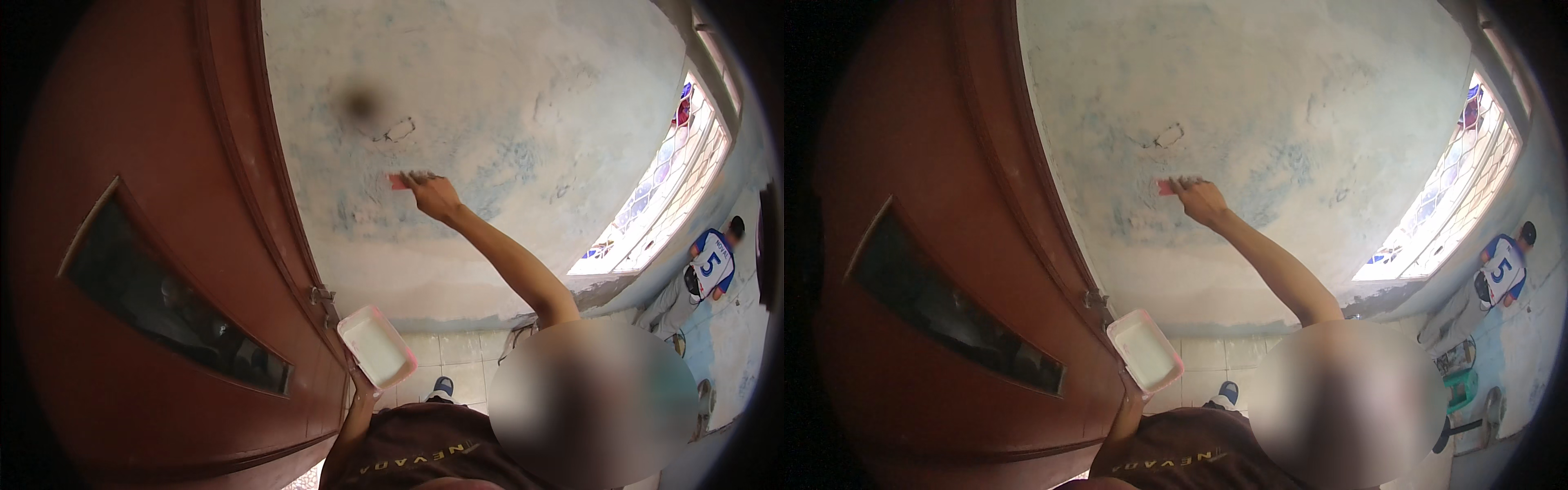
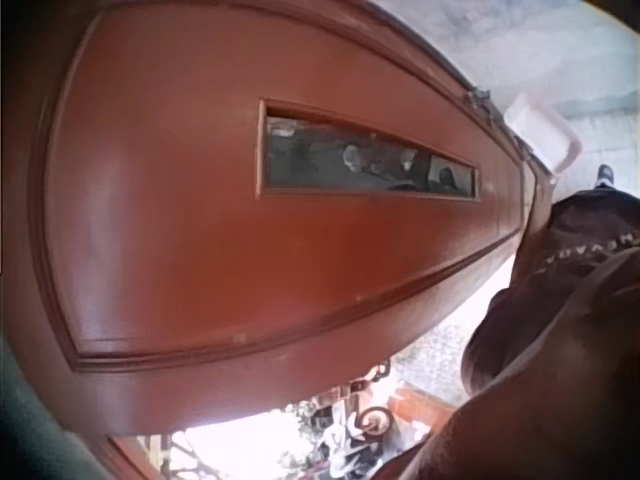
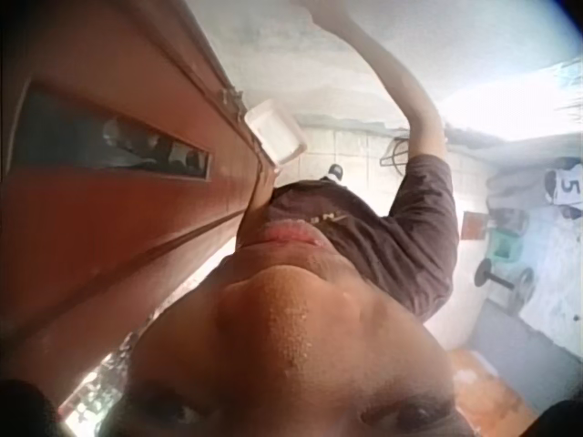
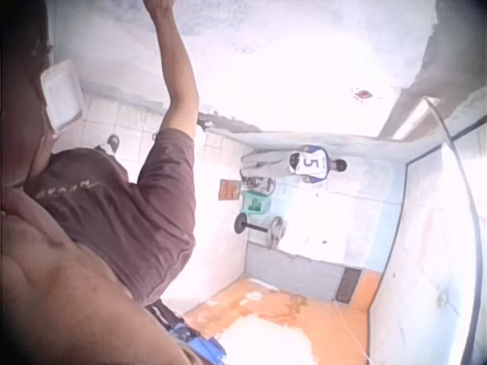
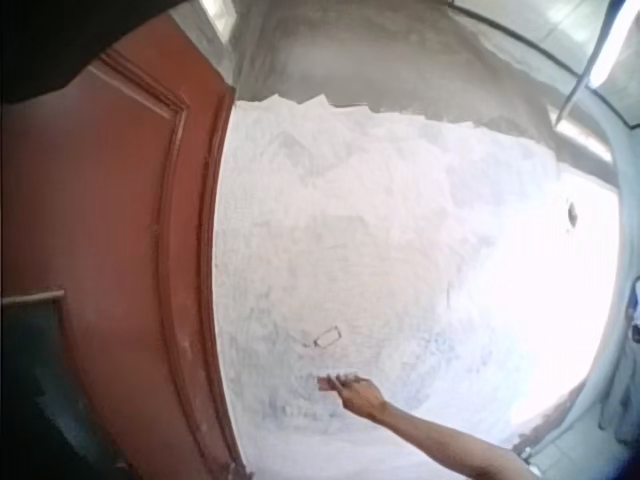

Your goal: The person applies plaster to a wall using a scraper, repeatedly dipping the scraper into a container and spreading the material across the surface.

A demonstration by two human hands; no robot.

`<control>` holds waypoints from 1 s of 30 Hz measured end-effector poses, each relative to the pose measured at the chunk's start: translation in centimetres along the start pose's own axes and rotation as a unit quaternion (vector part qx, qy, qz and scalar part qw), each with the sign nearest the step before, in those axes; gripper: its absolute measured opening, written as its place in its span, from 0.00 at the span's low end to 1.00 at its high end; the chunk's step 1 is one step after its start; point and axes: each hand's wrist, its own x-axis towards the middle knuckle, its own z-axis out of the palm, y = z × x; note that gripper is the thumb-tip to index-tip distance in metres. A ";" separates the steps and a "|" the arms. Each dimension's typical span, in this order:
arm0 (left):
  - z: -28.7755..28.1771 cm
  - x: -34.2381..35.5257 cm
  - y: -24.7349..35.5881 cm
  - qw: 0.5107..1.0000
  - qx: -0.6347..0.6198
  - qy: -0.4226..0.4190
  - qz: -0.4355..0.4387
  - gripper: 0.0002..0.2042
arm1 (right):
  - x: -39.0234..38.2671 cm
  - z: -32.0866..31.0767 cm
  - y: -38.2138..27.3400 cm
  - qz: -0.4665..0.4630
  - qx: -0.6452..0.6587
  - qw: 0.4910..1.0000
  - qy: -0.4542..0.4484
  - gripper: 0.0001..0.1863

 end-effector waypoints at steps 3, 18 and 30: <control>1.9 0.3 -0.1 0.999 -0.005 -0.025 0.020 0.30 | 3.9 -7.7 4.0 0.032 0.018 0.965 0.261 0.25; 3.8 -2.2 -1.1 0.996 -0.039 -0.078 -0.009 0.33 | 12.6 -0.2 -2.1 -0.037 -0.185 0.970 0.155 0.37; 0.3 -3.7 1.6 0.997 -0.029 -0.058 0.048 0.31 | 11.8 -23.6 13.6 0.278 -0.088 0.903 0.314 0.30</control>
